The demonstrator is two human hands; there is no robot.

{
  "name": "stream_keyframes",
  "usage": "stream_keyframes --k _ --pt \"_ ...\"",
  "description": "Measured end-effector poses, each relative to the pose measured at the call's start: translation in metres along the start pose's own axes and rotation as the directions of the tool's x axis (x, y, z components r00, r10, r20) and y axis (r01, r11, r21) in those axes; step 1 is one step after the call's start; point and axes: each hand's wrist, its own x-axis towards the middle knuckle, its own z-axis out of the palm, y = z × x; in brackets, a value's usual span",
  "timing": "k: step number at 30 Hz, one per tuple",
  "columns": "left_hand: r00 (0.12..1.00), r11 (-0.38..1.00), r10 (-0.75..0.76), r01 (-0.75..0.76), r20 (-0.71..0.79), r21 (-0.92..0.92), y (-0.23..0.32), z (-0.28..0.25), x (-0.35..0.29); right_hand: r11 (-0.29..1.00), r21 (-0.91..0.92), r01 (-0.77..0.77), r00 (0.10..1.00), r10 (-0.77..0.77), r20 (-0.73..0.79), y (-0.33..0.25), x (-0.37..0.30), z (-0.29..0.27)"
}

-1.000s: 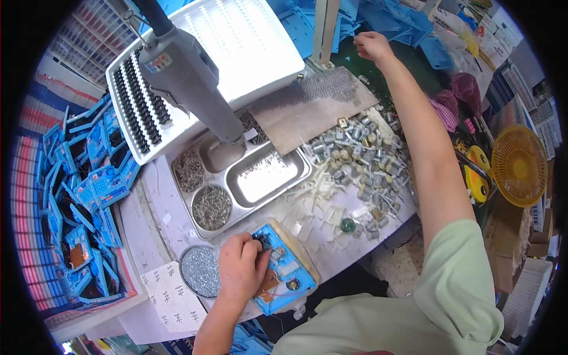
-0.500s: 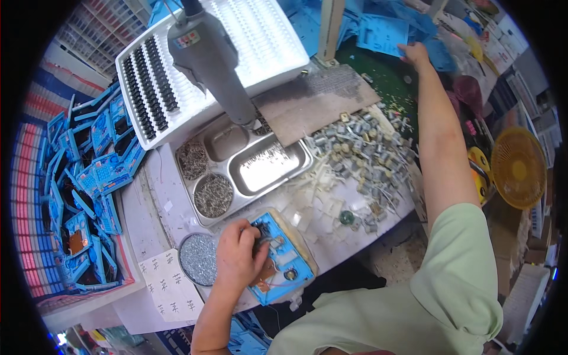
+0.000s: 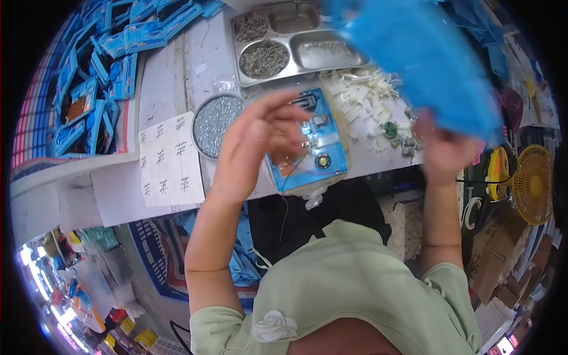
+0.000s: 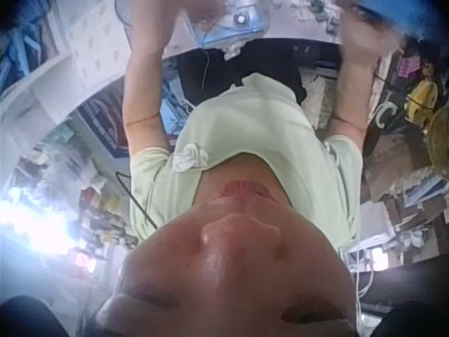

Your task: The recorder is assembling an electronic device, involving soldering a speaker and screwing the casing together.

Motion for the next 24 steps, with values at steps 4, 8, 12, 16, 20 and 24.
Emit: stream_keyframes --k 4,8,12,16,20,24 --pt "0.952 0.926 -0.017 -0.101 -0.306 -0.364 0.008 0.022 -0.012 0.845 -0.028 0.535 0.673 -0.405 0.619 -0.012 -0.010 0.063" --pt "0.957 0.933 -0.068 -0.038 -0.282 -0.357 0.011 -0.006 -0.011 0.965 0.163 -0.204 0.768 0.055 0.638 -0.008 0.000 0.065" --pt "0.891 0.993 -0.108 0.078 -0.441 -0.085 -0.018 0.002 -0.004 0.637 0.152 -0.756 0.541 0.476 0.693 -0.010 -0.026 0.067" --pt "0.912 0.598 0.161 0.215 -0.378 0.772 -0.032 0.010 -0.007 0.802 0.010 -0.597 0.700 0.516 0.494 -0.002 -0.069 0.043" --pt "0.943 0.427 0.182 0.179 -0.278 0.887 -0.047 0.014 -0.011 0.806 -0.233 -0.544 0.637 0.577 0.511 0.000 -0.099 0.030" --pt "0.934 0.427 0.243 0.139 -0.261 0.894 -0.058 0.008 -0.017 0.865 -0.256 -0.432 0.663 0.497 0.560 0.008 -0.097 0.034"
